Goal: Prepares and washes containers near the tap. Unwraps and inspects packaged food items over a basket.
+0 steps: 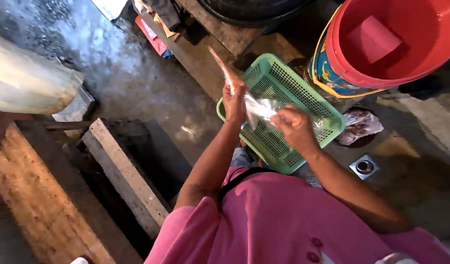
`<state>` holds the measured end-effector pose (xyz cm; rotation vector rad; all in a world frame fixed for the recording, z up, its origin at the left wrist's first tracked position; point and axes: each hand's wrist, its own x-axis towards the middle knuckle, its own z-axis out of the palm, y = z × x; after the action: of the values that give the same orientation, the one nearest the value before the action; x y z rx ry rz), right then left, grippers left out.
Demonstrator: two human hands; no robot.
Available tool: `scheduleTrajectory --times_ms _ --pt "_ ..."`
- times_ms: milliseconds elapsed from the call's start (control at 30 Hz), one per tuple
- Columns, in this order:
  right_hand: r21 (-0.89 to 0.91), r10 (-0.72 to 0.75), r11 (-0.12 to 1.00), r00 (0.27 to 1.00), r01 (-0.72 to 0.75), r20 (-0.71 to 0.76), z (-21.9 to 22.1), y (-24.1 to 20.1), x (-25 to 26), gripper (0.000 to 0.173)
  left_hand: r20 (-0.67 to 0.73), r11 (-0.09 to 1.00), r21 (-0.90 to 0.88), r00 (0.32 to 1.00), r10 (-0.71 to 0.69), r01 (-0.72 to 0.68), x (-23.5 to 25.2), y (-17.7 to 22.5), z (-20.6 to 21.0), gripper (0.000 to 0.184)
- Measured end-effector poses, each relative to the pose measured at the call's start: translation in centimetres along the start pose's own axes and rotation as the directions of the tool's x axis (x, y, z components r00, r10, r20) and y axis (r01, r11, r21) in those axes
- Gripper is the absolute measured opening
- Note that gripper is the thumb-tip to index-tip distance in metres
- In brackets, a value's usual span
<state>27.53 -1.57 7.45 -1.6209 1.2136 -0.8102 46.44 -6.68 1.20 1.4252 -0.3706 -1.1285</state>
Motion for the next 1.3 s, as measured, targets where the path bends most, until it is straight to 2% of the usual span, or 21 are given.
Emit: scheduleTrajectory --times_ms 67,100,233,300,333,367,400,467,533,667,733,767,833,867,967,1033,1100,1133,1200,1233,1300 --pt "0.222 0.199 0.958 0.978 -0.181 -0.059 -1.2 0.8 1.2 0.021 0.064 0.999 0.042 0.998 -0.011 0.009 -0.2 -0.3 0.1 0.049" --pt "0.286 0.241 0.936 0.966 -0.205 -0.094 -1.8 1.3 1.9 0.02 0.091 0.999 0.053 0.996 -0.018 0.013 -0.4 -0.4 0.3 0.051" --pt "0.358 0.234 0.922 0.95 -0.149 -0.206 -3.5 1.3 3.3 0.016 0.16 0.993 0.112 0.986 -0.043 0.025 -1.1 0.1 0.7 0.055" --pt "0.397 0.246 0.904 0.952 -0.158 -0.18 -3.9 0.6 3.1 0.015 0.188 0.99 0.138 0.981 -0.046 0.02 -1.3 0.2 0.5 0.054" --pt "0.299 0.194 0.945 0.966 -0.136 -0.174 -4.2 0.3 2.7 0.017 0.193 0.99 0.137 0.98 -0.045 0.019 -1.2 0.2 0.3 0.052" --pt "0.123 0.085 0.99 0.985 -0.066 -0.153 -4.6 -0.2 2.3 0.02 0.193 0.99 0.14 0.98 -0.053 0.026 -1.1 0.2 0.1 0.05" --pt "-0.057 -0.071 0.996 0.992 0.065 -0.107 -4.9 -0.6 1.7 0.021 0.18 0.989 0.142 0.981 -0.068 0.042 -1.0 0.3 0.2 0.046" --pt "-0.268 -0.364 0.897 0.932 0.351 0.003 -4.2 -1.0 0.4 0.018 0.134 0.99 0.12 0.987 -0.093 0.078 -1.2 0.5 0.7 0.039" --pt "-0.239 -0.457 0.861 0.889 0.449 0.021 -3.3 -1.2 -0.7 0.017 0.135 0.993 0.09 0.987 -0.086 0.074 -1.2 0.4 1.4 0.035" --pt "-0.105 -0.436 0.897 0.899 0.43 -0.045 -3.9 -2.1 -2.5 0.016 0.228 0.992 0.124 0.973 -0.04 0.011 -1.3 -0.1 1.7 0.032" --pt "-0.056 -0.39 0.92 0.918 0.387 -0.067 -4.4 -2.1 -3.3 0.017 0.262 0.992 0.123 0.964 -0.038 0.005 -1.6 -0.4 1.5 0.034" --pt "-0.029 -0.317 0.948 0.945 0.315 -0.083 -5.0 -1.9 -3.6 0.017 0.265 0.992 0.126 0.963 -0.05 0.017 -1.7 -0.4 1.3 0.036" --pt "0.074 -0.089 0.992 0.985 0.1 -0.145 -7.0 -0.5 -3.2 0.018 0.26 0.989 0.139 0.961 -0.089 0.054 -2.1 0.1 1.0 0.035" --pt "0.126 0.004 0.992 0.981 0.021 -0.194 -7.8 0.6 -2.7 0.019 0.259 0.987 0.146 0.96 -0.102 0.066 -2.3 0.5 0.8 0.033" --pt "0.18 0.076 0.983 0.976 -0.039 -0.205 -8.1 2.8 -3.2 0.017 0.268 0.981 0.183 0.957 -0.112 0.063 -2.4 1.3 0.2 0.034" --pt "0.109 0.101 0.99 0.986 -0.086 -0.136 -7.6 3.6 -4.4 0.018 0.269 0.975 0.216 0.957 -0.106 0.047 -2.2 1.2 -0.4 0.037" --pt "-0.091 0.203 0.975 0.979 -0.201 0.015 -8.1 5.0 -4.6 0.019 0.282 0.96 0.281 0.956 -0.083 0.0 -1.9 0.7 -0.7 0.044" --pt "-0.204 0.291 0.943 0.948 -0.262 0.126 -8.6 5.9 -4.2 0.022 0.288 0.941 0.337 0.955 -0.068 -0.034 -1.9 0.5 -0.7 0.048" --pt "-0.38 0.433 0.868 0.862 -0.32 0.263 -9.0 6.7 -2.7 0.047 0.289 0.893 0.441 0.956 -0.043 -0.093 -2.3 0.4 -0.2 0.053" --pt "-0.418 0.445 0.852 0.856 -0.314 0.264 -8.5 6.0 -2.0 0.059 0.292 0.877 0.467 0.956 -0.035 -0.111 -2.5 0.3 0.1 0.055" --pt "-0.396 0.361 0.882 0.907 -0.255 0.219 -6.5 3.6 -0.7 0.069 0.312 0.864 0.487 0.95 -0.032 -0.13 -3.4 -0.2 0.7 0.058"
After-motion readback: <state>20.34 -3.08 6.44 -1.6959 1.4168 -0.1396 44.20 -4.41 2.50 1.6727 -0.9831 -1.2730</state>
